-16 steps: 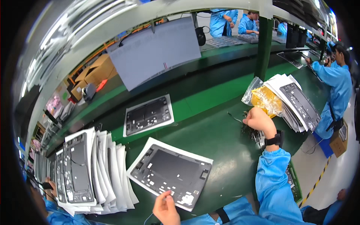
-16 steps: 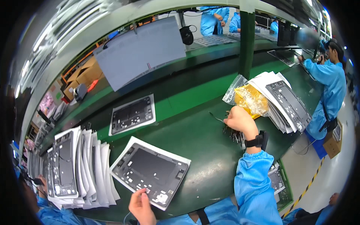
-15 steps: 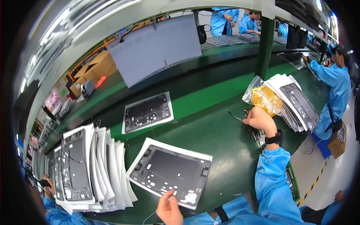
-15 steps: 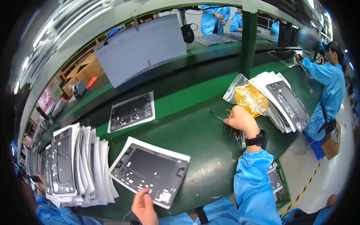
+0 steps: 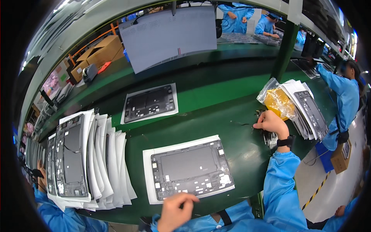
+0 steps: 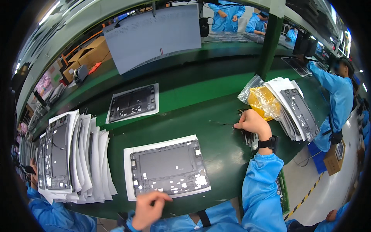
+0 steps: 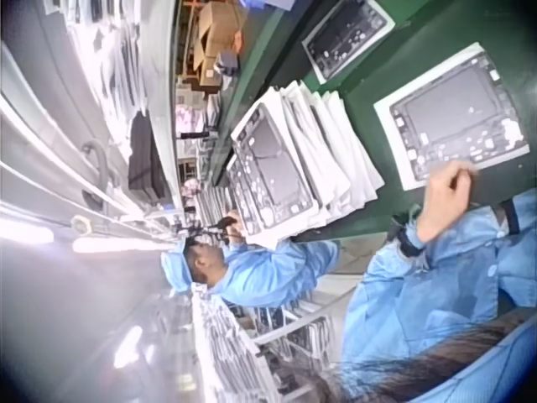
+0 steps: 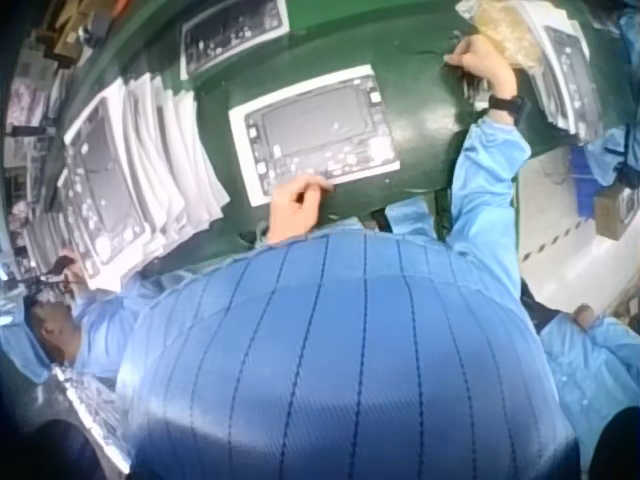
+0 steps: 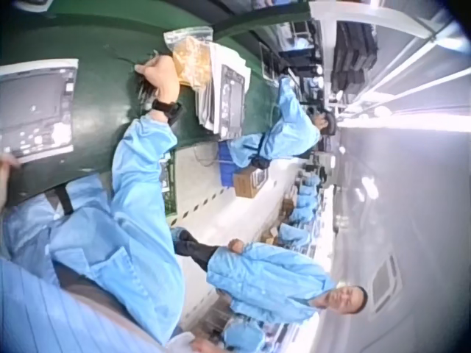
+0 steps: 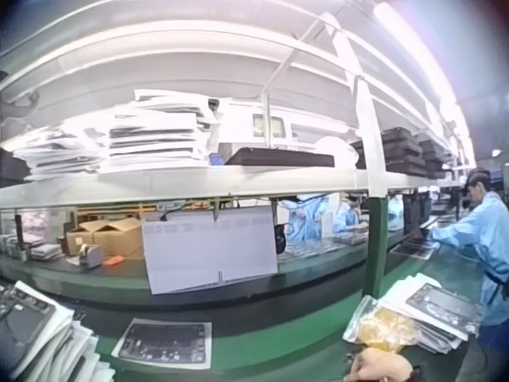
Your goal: Manually assembling small electronic parts and wires into a housing on an assembly line.
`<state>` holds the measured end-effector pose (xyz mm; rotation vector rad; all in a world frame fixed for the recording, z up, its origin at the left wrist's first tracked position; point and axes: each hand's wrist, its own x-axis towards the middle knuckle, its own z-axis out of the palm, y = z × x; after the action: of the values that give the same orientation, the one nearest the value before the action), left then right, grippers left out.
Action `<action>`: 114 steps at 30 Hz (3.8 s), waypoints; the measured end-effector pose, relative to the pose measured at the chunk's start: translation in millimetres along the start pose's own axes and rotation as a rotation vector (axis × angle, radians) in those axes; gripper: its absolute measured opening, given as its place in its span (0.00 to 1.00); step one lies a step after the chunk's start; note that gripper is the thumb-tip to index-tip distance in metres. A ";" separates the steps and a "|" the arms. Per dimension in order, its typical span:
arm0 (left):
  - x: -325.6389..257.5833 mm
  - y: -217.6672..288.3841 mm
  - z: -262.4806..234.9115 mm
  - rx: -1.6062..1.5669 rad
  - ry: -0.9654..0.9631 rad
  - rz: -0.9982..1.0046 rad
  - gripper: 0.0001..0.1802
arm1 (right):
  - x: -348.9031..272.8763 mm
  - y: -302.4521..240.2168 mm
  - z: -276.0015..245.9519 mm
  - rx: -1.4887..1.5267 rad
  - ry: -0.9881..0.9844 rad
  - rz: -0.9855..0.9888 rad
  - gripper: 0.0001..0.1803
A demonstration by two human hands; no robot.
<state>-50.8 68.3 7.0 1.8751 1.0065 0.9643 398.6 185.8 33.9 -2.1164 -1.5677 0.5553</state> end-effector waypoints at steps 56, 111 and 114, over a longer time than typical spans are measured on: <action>110.0 -70.0 -57.8 0.502 0.052 0.549 0.12 | -52.7 -171.6 146.0 0.431 -0.118 -0.830 0.06; 115.3 -69.7 -46.8 0.551 -0.130 0.419 0.24 | -35.3 -160.3 168.5 0.261 0.014 -0.881 0.08; 116.3 -66.9 -48.6 0.518 -0.058 0.403 0.19 | -37.4 -164.1 167.3 0.229 0.020 -0.926 0.09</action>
<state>-66.2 209.8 -3.1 2.5950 0.9198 0.9213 166.2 210.9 -7.6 -1.0362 -2.1000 0.3434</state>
